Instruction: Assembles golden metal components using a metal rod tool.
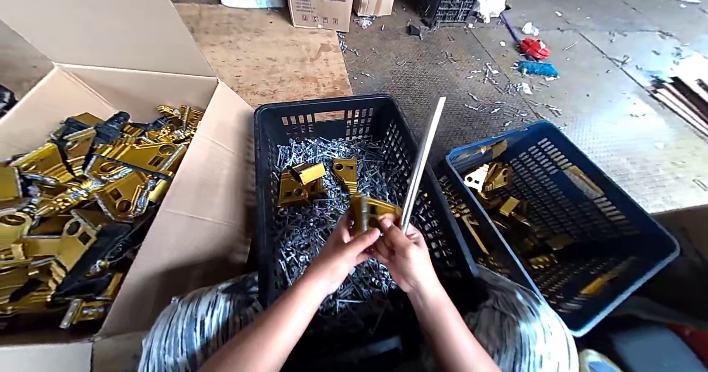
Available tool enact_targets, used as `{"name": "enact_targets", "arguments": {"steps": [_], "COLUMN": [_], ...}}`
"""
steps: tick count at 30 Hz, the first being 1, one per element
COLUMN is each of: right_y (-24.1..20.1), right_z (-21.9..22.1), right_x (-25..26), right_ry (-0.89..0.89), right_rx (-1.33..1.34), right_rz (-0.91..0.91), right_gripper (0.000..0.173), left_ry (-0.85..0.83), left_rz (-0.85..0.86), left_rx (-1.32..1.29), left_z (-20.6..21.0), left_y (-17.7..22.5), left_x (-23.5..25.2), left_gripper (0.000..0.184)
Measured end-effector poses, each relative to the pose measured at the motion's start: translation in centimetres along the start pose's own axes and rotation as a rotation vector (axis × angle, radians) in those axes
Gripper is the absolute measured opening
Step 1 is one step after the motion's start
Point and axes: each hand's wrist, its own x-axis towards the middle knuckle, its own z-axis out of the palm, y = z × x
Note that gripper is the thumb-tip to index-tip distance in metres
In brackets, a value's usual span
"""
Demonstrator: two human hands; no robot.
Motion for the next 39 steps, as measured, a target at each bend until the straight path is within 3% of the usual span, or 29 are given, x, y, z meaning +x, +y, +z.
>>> {"name": "enact_targets", "arguments": {"steps": [3, 8, 10, 12, 14, 16, 18, 20, 21, 22, 25, 26, 29, 30, 34, 37, 39], "right_y": [0.7, 0.2, 0.1, -0.2, -0.5, -0.9, -0.7, -0.1, 0.0, -0.1, -0.6, -0.4, 0.1, -0.1, -2.0, -1.7, -1.7], "right_z": [-0.7, -1.2, -1.2, -1.6, -1.8, -2.1, -2.6, -2.8, -2.8, -2.8, -2.6, -2.7, -3.0, -3.1, -3.4, -3.8, -3.2], "right_x": [0.5, 0.3, 0.4, 0.2, -0.9, -1.8, -2.8, -3.0, -3.0, -2.9, -3.2, -3.1, -2.6, -2.3, -1.1, 0.7, 1.3], "right_ry": [-0.025, -0.066, -0.003, 0.117, 0.222, 0.247, 0.259, 0.261, 0.265, 0.276, 0.256, 0.247, 0.227, 0.232, 0.21, 0.169, 0.156], "right_rx": [-0.069, -0.047, -0.274, -0.838, -1.252, -1.344, -1.469, -1.649, -1.659, -1.628, -1.495, -1.514, -1.618, -1.582, -1.268, -0.784, -0.517], "right_rz": [0.114, 0.217, 0.094, -0.145, -0.543, -0.937, -0.989, -0.695, -0.58, -0.593, -0.867, -0.866, -0.523, -0.489, -0.419, -0.268, -0.202], "right_gripper": [0.024, 0.044, 0.042, 0.034, 0.033, 0.041, 0.043, 0.034, 0.032, 0.033, 0.041, 0.039, 0.032, 0.031, 0.026, 0.031, 0.015], "left_ry": [0.009, 0.085, 0.196, 0.322, 0.399, 0.384, 0.364, 0.344, 0.348, 0.357, 0.372, 0.363, 0.323, 0.314, 0.196, -0.003, -0.087], "left_rz": [-0.031, 0.06, 0.13, 0.166, 0.166, 0.173, 0.171, 0.171, 0.16, 0.153, 0.17, 0.187, 0.232, 0.253, 0.349, 0.402, 0.392], "left_rx": [0.169, 0.391, 0.456, 0.45, 0.404, 0.352, 0.31, 0.274, 0.283, 0.293, 0.292, 0.299, 0.397, 0.44, 0.58, 0.602, 0.638], "left_z": [0.0, -0.9, -1.2, -1.6, -2.1, -2.3, -2.1, -1.9, -1.9, -2.0, -1.8, -1.8, -2.3, -2.5, -2.0, -1.6, -1.3], "left_y": [-0.7, -1.4, -1.3, -0.9, 0.0, 1.1, 1.9, 2.2, 2.1, 2.0, 2.1, 2.2, 1.9, 1.7, 1.8, 1.8, 1.9], "left_x": [1.4, 2.4, 2.6, 3.0, 3.4, 3.6, 3.4, 3.3, 3.2, 3.3, 3.0, 2.9, 2.7, 2.7, 2.1, 1.6, 1.3], "left_gripper": [0.052, 0.045, 0.04, 0.039, 0.042, 0.047, 0.037, 0.029, 0.027, 0.026, 0.026, 0.026, 0.029, 0.03, 0.029, 0.028, 0.027]}}
